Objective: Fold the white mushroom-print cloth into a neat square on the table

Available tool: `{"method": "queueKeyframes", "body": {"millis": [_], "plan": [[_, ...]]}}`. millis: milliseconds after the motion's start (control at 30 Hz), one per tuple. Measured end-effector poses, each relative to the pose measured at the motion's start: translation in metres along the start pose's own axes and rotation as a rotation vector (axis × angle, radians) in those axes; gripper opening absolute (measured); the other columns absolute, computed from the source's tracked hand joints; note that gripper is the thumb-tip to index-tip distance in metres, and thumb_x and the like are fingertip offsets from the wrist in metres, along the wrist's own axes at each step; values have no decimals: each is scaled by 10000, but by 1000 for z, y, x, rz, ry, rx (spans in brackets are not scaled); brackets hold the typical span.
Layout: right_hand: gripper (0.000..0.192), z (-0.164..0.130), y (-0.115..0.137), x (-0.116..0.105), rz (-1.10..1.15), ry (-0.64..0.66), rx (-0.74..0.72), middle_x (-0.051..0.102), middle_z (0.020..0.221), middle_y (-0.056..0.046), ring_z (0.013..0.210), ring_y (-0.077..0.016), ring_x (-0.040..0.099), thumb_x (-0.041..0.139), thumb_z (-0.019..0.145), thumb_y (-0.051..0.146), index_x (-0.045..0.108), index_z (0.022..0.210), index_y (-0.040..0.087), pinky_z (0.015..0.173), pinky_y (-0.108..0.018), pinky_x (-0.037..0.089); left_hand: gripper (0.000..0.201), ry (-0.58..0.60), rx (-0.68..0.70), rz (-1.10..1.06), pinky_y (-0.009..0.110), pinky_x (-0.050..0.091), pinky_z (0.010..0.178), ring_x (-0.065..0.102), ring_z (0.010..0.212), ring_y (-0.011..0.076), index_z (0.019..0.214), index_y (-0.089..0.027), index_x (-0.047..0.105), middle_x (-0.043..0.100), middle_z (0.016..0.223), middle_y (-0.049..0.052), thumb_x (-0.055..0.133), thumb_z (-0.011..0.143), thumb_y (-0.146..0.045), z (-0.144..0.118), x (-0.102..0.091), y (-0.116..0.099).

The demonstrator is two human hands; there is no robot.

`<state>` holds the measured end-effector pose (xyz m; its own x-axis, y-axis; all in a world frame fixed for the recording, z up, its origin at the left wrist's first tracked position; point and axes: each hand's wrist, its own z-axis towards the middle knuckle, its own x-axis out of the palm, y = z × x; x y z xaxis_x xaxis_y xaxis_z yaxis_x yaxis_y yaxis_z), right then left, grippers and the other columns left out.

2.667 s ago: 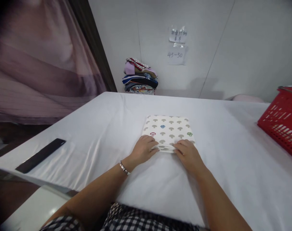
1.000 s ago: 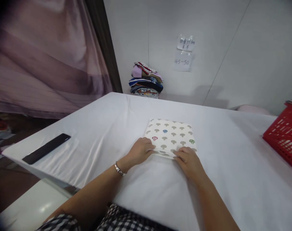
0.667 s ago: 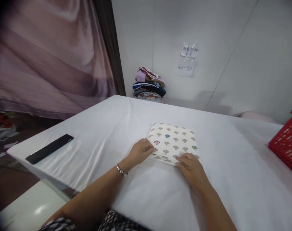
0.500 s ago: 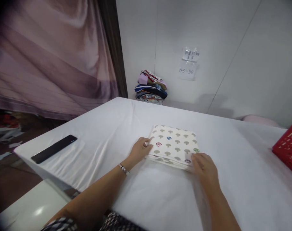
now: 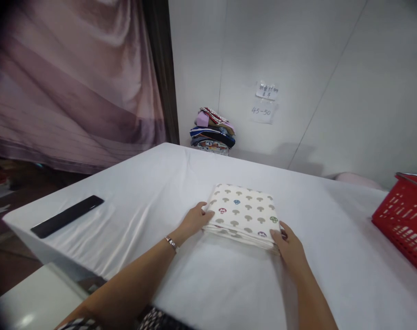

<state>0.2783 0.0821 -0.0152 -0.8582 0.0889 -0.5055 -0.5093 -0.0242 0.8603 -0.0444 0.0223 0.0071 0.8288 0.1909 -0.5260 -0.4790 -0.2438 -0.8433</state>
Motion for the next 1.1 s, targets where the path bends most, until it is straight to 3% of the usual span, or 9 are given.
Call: {"method": "queueKeyframes", "body": {"millis": [233, 367, 433, 533, 633, 700, 800, 933, 1100], "plan": [[652, 9, 2, 0, 140, -35, 41, 671, 1014, -106, 875, -254, 639, 692, 624, 426, 586, 1205, 149, 757, -371, 507, 490, 43, -25, -13, 230, 410, 561, 588, 598, 138, 1179, -203, 503, 635, 705, -21, 589, 764, -450, 0, 5, 1], [640, 18, -8, -3, 159, -125, 41, 667, 981, -90, 854, -230, 628, 703, 613, 424, 601, 1182, 148, 768, -367, 501, 589, 165, -31, -125, 242, 430, 546, 596, 587, 139, 1181, -215, 481, 658, 781, -6, 649, 709, -524, -4, 8, -2], [589, 18, -11, -4, 69, -153, 9, 664, 977, -91, 853, -228, 619, 677, 643, 437, 618, 1154, 150, 785, -378, 493, 646, 161, -41, -100, 247, 431, 543, 598, 588, 147, 1201, -214, 466, 659, 774, -2, 652, 691, -565, -5, 6, -5], [442, 11, -6, -3, -121, -270, -225, 650, 1015, -100, 909, -247, 594, 580, 742, 444, 653, 1077, 165, 800, -408, 482, 575, 110, -20, -20, 250, 421, 552, 588, 596, 153, 1112, -212, 533, 649, 713, -3, 600, 710, -618, -8, 0, -8], [297, -4, 10, 4, -187, -370, -536, 653, 1002, -92, 973, -249, 576, 522, 815, 383, 678, 978, 191, 863, -430, 462, 456, 79, 28, 14, 244, 405, 546, 567, 606, 148, 819, -201, 602, 645, 694, 8, 532, 742, -645, -15, -5, -8], [226, -16, 22, 13, -163, -298, -693, 665, 948, -75, 944, -229, 589, 527, 832, 340, 682, 939, 215, 872, -417, 464, 464, 90, 45, 25, 238, 385, 516, 538, 581, 138, 683, -193, 580, 629, 666, 9, 512, 752, -646, -21, -5, -5], [176, -31, 39, 31, -144, -102, -847, 673, 908, -63, 900, -222, 599, 551, 830, 300, 684, 924, 234, 832, -407, 483, 422, 104, 80, 2, 224, 369, 496, 516, 571, 123, 693, -189, 580, 606, 660, -2, 536, 760, -603, -30, -3, 1], [197, -42, 50, 49, -213, 66, -928, 668, 949, -63, 924, -228, 593, 527, 846, 267, 676, 974, 251, 831, -427, 478, 383, 46, 168, -57, 214, 414, 558, 560, 668, 121, 950, -207, 585, 630, 816, -5, 619, 735, -522, -42, -1, 2], [246, -43, 50, 55, -284, 88, -955, 658, 1003, -76, 957, -237, 581, 500, 865, 251, 645, 1064, 244, 840, -434, 468, 569, 117, 226, 26, 224, 434, 601, 552, 650, 111, 1227, -269, 518, 604, 802, -30, 678, 700, -417, -51, 1, 1]]}}
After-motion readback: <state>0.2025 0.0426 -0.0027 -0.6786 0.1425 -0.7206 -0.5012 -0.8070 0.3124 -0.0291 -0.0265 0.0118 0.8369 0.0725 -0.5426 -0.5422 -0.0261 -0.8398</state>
